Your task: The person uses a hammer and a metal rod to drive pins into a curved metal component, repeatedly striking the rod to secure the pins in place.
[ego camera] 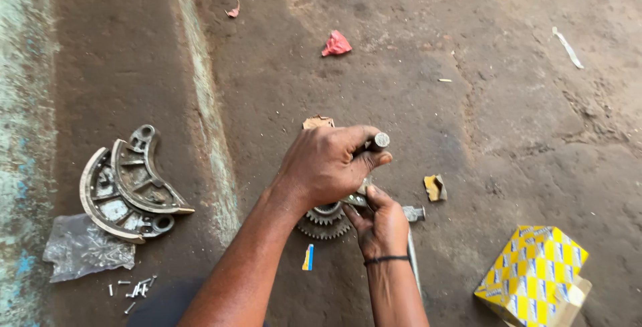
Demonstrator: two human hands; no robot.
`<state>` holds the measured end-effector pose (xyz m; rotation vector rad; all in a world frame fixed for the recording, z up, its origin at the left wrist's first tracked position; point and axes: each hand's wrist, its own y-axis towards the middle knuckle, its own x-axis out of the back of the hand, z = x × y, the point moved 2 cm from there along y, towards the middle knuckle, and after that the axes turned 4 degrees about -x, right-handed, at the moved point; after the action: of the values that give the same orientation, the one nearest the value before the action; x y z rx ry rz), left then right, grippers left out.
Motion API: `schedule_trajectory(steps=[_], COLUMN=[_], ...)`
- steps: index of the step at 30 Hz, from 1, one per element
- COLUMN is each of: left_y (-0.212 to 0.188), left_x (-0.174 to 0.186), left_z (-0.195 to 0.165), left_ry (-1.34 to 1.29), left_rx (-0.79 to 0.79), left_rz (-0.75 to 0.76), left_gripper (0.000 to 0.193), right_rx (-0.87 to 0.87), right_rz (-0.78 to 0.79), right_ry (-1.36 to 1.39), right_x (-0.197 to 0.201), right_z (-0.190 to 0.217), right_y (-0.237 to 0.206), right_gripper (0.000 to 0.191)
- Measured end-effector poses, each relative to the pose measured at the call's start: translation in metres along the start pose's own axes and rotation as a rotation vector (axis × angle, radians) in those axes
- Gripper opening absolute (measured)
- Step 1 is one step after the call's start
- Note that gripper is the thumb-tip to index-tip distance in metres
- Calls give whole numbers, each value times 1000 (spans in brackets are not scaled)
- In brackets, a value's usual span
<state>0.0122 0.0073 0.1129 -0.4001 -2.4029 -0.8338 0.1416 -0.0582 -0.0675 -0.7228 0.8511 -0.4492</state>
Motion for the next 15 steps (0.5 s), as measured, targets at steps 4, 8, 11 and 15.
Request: schedule_trajectory(steps=[4,8,11,15], left_y=[3,6,7,6], left_x=[-4,-6,-8,-7], left_z=[-4,-6,-6,-5], left_ry=[-23,74,132,134], left_rx=[232,316,353,333], left_rz=[146,243,302,313], left_gripper=[21,26,26,25], right_rx=[-7,-15,-33,-17], right_rz=[19,6,-19,2], right_ry=[-50,-102,-141,-133], right_x=[-5,-6,-5,-2], right_z=[5,7,7,6], right_y=[-4,-8,-9,-4], right_gripper=[27,30,35,32])
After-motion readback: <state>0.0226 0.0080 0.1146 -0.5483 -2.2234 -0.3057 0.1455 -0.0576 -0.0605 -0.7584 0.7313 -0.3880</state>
